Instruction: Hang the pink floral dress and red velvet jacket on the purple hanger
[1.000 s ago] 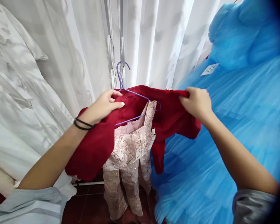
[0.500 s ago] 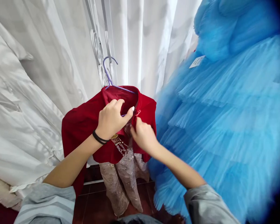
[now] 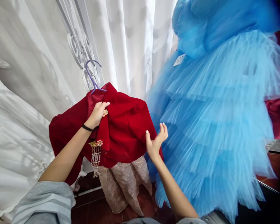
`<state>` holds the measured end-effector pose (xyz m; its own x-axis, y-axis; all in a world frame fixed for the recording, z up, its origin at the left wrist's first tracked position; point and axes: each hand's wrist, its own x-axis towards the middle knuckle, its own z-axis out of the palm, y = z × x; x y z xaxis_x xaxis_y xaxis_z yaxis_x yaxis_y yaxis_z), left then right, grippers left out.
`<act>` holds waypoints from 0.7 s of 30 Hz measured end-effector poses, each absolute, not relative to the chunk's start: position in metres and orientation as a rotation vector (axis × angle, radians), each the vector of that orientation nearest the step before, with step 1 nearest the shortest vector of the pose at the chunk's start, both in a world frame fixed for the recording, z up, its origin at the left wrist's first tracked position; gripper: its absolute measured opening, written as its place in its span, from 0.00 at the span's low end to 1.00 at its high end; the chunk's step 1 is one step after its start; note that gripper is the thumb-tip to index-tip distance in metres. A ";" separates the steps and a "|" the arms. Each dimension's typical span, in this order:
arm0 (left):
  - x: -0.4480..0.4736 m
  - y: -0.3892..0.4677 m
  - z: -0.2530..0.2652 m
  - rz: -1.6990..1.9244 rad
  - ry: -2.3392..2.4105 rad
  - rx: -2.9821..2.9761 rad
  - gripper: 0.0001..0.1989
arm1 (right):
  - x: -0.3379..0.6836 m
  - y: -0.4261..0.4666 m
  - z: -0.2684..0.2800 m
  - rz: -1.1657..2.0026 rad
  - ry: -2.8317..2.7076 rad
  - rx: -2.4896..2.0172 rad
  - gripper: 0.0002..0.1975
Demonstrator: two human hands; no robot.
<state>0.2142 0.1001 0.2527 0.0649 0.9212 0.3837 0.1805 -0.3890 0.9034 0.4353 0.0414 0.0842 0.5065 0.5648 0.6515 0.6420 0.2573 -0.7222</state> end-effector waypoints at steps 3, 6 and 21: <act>0.219 0.093 0.268 1.480 0.950 1.718 0.19 | 0.467 0.069 0.102 0.206 -1.359 -1.329 0.30; 0.221 0.084 0.294 1.674 0.917 1.791 0.21 | 0.484 0.083 0.132 0.274 -1.387 -1.223 0.22; 0.196 0.052 0.284 1.032 1.047 2.116 0.23 | 0.504 0.119 0.146 0.138 -1.609 -1.524 0.17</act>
<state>0.1955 0.0517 0.2844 0.3995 0.8301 0.3891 0.4012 -0.5399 0.7399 0.5038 0.1186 0.1465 0.1511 0.8477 0.5085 0.7488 0.2377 -0.6188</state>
